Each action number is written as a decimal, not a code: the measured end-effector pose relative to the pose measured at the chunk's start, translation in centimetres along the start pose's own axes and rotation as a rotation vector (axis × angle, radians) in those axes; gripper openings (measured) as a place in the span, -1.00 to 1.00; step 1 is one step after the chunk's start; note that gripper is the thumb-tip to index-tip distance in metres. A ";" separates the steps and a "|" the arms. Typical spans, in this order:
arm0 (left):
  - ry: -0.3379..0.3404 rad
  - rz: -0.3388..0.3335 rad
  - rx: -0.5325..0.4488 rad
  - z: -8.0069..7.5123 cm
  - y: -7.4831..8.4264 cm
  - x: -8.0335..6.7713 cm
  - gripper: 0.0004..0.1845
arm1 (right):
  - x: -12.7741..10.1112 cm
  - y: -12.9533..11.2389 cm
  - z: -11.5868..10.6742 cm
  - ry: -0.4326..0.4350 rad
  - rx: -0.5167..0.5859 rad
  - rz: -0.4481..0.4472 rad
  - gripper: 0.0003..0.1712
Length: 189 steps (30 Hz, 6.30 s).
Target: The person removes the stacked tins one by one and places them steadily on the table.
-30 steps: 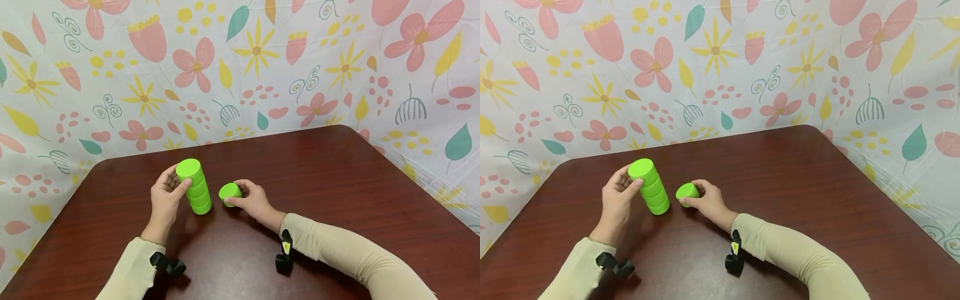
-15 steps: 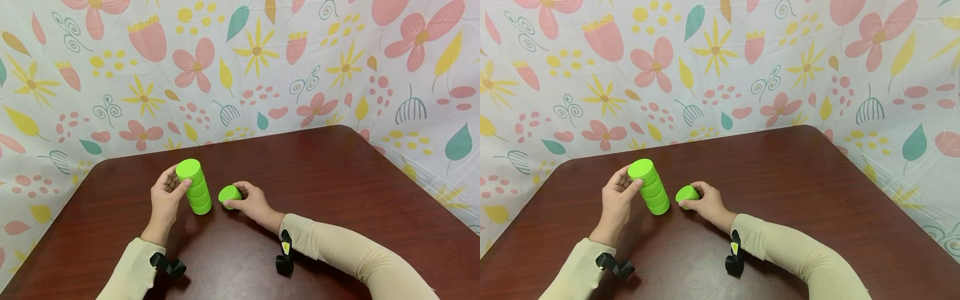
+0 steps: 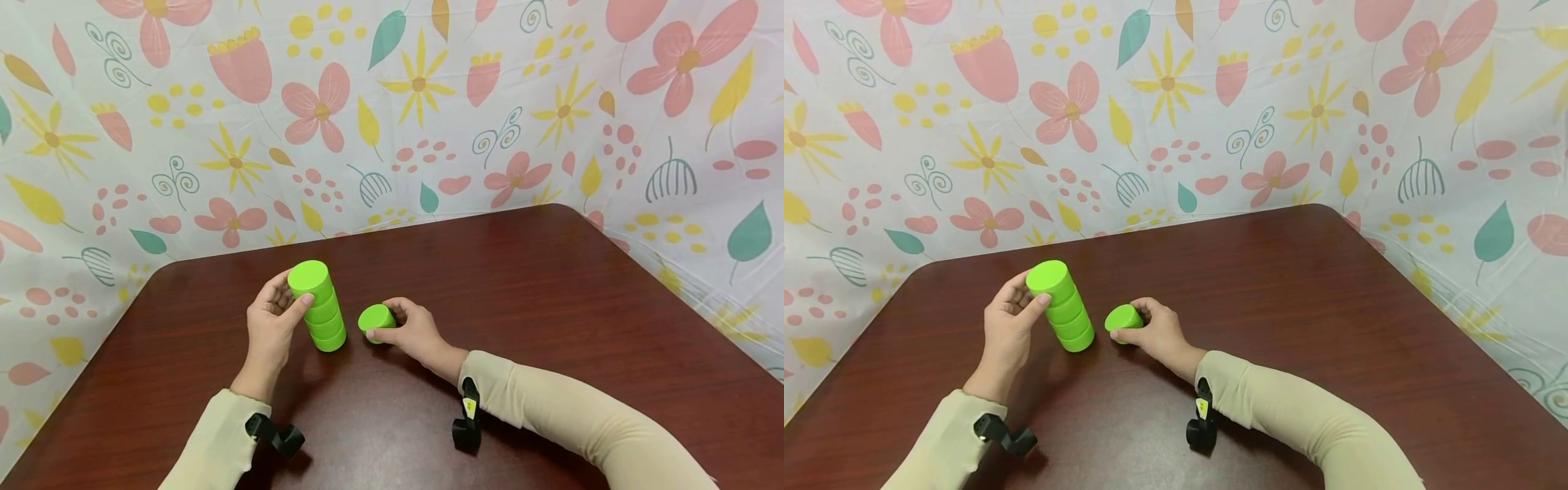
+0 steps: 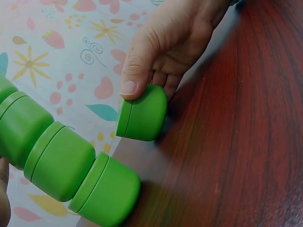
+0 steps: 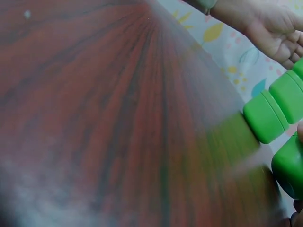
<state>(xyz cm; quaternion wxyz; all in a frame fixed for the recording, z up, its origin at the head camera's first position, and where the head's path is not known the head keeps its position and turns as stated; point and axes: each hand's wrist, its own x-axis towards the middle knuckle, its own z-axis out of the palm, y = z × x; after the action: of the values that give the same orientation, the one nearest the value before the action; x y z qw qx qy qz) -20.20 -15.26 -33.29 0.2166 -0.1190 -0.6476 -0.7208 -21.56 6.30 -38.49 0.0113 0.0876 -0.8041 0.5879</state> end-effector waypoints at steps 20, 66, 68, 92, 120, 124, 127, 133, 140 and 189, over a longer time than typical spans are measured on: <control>-0.010 0.016 -0.028 0.1 0.0 0.1 -0.52 | -0.3 0.0 -0.7 0.032 -0.039 0.013 -0.42; -0.026 0.011 -0.016 0.4 -0.3 -0.1 -0.51 | -0.1 -0.2 -1.3 0.025 -0.029 0.049 -0.31; -0.036 0.016 -0.031 0.4 -0.4 -0.2 -0.50 | 0.2 -0.8 -1.6 0.019 -0.026 0.037 -0.31; -0.119 -0.124 0.078 -1.1 -1.7 -0.8 -0.49 | 3.3 -10.2 0.6 -0.177 0.084 -0.169 -0.41; -0.152 -0.101 0.063 -1.4 -2.7 -1.6 -0.57 | 2.9 -10.0 2.4 -0.217 0.060 -0.187 -0.47; -0.158 -0.088 0.054 -1.4 -2.6 -1.5 -0.57 | 2.9 -10.0 2.4 -0.211 0.067 -0.188 -0.48; -0.161 -0.086 0.056 -1.4 -2.6 -1.5 -0.57 | 2.9 -9.9 2.4 -0.206 0.073 -0.191 -0.47; -0.154 -0.109 0.078 -1.4 -2.7 -1.5 -0.55 | 3.1 -9.8 2.1 -0.175 0.093 -0.189 -0.47; -0.134 -0.123 0.101 -1.3 -2.7 -1.3 -0.51 | 3.3 -10.1 1.5 -0.136 0.098 -0.203 -0.47; -0.136 -0.094 0.083 -1.5 -2.8 -1.1 -0.49 | 1.2 -2.8 -5.9 0.081 0.032 -0.134 -0.51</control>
<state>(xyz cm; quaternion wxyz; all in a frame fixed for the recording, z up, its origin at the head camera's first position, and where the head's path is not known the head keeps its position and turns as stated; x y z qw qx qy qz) -20.43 -16.34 -36.46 0.1430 -0.1279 -0.6950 -0.6930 -22.78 10.97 -33.91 0.0817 0.1173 -0.7860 0.6015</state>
